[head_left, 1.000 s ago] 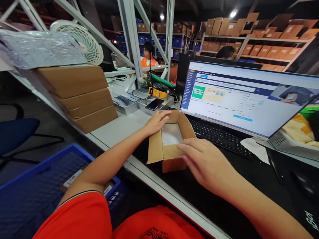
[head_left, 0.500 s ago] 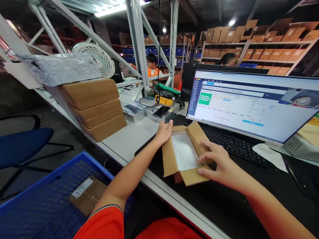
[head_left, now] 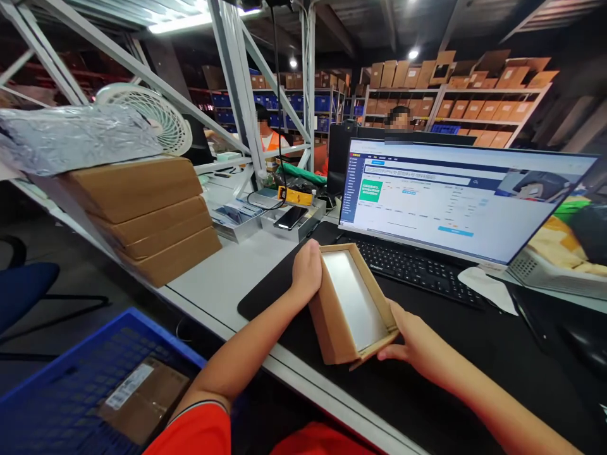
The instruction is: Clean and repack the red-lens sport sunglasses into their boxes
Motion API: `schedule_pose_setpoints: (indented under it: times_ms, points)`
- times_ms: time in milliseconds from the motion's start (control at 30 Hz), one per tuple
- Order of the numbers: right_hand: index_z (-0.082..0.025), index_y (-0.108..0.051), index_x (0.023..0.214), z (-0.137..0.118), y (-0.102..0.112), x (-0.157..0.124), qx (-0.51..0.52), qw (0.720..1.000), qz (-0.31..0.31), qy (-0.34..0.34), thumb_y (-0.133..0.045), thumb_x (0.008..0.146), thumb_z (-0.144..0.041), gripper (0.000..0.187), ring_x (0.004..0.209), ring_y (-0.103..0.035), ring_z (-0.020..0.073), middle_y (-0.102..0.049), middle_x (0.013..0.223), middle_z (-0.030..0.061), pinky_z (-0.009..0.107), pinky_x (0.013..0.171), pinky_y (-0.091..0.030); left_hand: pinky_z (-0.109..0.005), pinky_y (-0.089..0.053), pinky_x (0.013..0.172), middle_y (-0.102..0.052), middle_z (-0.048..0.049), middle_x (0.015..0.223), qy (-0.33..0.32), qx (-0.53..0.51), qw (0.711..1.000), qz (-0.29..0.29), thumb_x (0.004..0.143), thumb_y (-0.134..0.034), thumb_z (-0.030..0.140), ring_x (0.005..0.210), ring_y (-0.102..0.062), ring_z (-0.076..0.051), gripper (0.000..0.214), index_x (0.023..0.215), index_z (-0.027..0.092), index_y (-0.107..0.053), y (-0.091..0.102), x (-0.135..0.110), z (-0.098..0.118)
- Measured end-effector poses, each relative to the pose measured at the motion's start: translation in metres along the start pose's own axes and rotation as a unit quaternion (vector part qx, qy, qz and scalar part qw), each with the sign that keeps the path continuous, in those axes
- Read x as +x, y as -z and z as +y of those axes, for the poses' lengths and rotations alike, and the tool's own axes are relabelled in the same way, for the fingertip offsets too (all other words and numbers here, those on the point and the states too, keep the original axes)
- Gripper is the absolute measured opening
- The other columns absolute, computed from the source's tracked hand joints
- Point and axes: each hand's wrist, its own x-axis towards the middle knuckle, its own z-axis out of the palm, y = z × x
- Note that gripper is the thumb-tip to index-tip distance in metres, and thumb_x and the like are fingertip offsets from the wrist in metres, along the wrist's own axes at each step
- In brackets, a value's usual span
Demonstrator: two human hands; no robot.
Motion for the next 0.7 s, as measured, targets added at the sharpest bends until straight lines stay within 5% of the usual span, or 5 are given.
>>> schedule_pose_setpoints:
  times_ms: [133, 300, 433, 567, 700]
  points:
    - [-0.023, -0.018, 0.161, 0.003, 0.012, -0.037, 0.014, 0.999, 0.000, -0.033, -0.056, 0.094, -0.053, 0.083, 0.151, -0.025, 0.0338, -0.025, 0.165, 0.0135, 0.055, 0.123, -0.022, -0.037, -0.042, 0.073, -0.057, -0.0070, 0.084, -0.114, 0.076, 0.989, -0.049, 0.090, -0.024, 0.075, 0.083, -0.056, -0.027, 0.057, 0.077, 0.024, -0.046, 0.009, -0.026, 0.065]
    - [-0.020, 0.023, 0.157, -0.001, -0.014, -0.056, 0.011, 0.992, 0.057, -0.115, -0.085, 0.063, -0.058, 0.148, 0.154, -0.003, 0.0398, 0.005, 0.167, 0.0203, 0.061, 0.121, -0.018, -0.038, -0.045, 0.062, -0.058, -0.0109, 0.084, -0.290, 0.254, 0.920, -0.064, 0.081, -0.020, 0.090, 0.076, -0.056, -0.028, 0.082, 0.091, 0.019, -0.061, 0.007, -0.063, 0.121]
    - [-0.022, 0.018, 0.158, 0.014, -0.024, -0.058, 0.093, 0.981, 0.140, -0.099, -0.086, 0.060, -0.057, 0.148, 0.153, -0.012, 0.0390, -0.006, 0.165, 0.0217, 0.062, 0.121, -0.014, -0.051, -0.047, 0.096, -0.059, -0.0173, 0.118, -0.358, 0.130, 0.920, -0.089, 0.082, -0.016, 0.089, 0.112, -0.057, -0.034, 0.094, 0.127, 0.016, -0.054, 0.006, -0.059, 0.104]
    - [-0.023, 0.003, 0.159, 0.040, -0.024, -0.058, 0.268, 0.938, 0.220, -0.014, -0.084, 0.061, -0.064, 0.138, 0.141, -0.041, 0.0382, -0.036, 0.155, 0.0220, 0.062, 0.116, -0.031, -0.065, -0.013, 0.119, -0.018, -0.0232, 0.161, -0.293, -0.020, 0.954, -0.059, 0.074, -0.048, 0.089, 0.150, -0.018, -0.042, 0.113, 0.157, 0.021, -0.011, 0.005, -0.051, 0.054]
    - [-0.022, -0.040, 0.142, 0.037, -0.026, -0.042, 0.357, 0.910, 0.198, 0.070, -0.082, 0.063, -0.068, 0.101, 0.130, -0.053, 0.0393, -0.056, 0.139, 0.0190, 0.061, 0.108, -0.042, -0.061, -0.031, 0.116, -0.020, -0.0230, 0.162, -0.127, -0.226, 0.888, -0.380, 0.063, -0.060, 0.090, 0.147, -0.031, -0.043, 0.130, 0.159, 0.024, -0.001, 0.008, -0.042, 0.034]
